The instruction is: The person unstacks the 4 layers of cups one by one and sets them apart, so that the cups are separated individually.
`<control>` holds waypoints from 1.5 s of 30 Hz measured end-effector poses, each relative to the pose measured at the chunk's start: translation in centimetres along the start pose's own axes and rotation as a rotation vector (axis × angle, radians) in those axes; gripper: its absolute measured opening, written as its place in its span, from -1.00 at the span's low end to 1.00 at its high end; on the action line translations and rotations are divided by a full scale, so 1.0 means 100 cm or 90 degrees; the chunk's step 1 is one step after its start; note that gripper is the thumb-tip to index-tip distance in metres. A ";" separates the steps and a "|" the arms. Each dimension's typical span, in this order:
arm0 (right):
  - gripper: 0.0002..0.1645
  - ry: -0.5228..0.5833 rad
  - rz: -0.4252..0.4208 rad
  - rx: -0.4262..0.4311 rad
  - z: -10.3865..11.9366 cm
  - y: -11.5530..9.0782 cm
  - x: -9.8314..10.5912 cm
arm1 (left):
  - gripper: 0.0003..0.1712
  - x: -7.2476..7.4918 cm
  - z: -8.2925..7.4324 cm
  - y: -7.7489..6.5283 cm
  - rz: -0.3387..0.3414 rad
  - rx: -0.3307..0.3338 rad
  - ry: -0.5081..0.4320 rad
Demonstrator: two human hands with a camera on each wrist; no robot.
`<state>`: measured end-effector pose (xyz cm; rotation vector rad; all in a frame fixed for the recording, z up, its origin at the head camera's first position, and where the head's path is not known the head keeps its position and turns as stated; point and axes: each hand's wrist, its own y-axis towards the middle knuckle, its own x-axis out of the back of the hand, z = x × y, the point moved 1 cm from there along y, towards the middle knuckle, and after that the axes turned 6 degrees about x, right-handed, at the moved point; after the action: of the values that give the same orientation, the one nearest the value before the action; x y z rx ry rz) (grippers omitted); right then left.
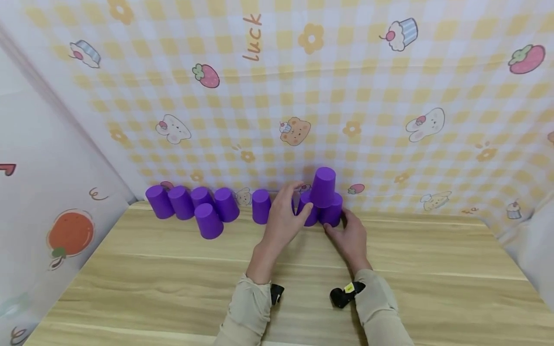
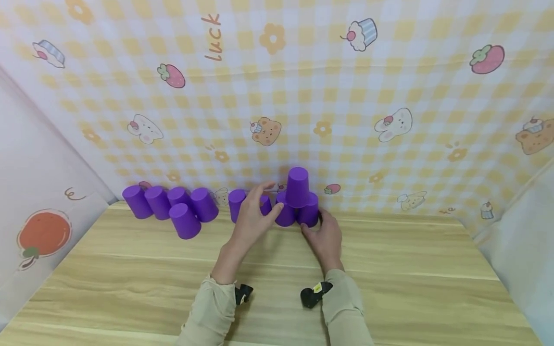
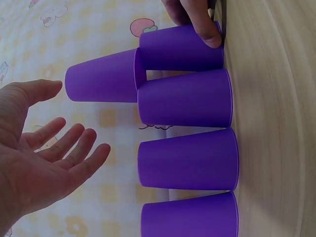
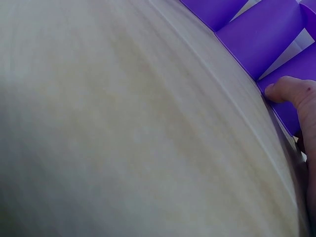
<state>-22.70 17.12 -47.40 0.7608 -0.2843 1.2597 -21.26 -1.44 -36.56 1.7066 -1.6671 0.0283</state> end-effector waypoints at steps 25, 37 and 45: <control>-0.20 -0.012 -0.001 -0.006 0.006 0.000 0.000 | -0.25 -0.034 0.000 0.027 -0.048 0.053 -0.056; -0.22 -0.009 -0.007 -0.001 0.003 0.001 0.000 | -0.21 -0.053 0.011 0.026 0.018 0.066 -0.055; -0.22 -0.015 -0.006 0.007 0.003 0.001 0.002 | -0.25 -0.055 0.010 0.025 0.009 0.049 -0.057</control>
<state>-22.65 17.09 -47.06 0.7856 -0.2931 1.2446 -24.78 3.05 -38.74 1.7775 -1.7640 0.0232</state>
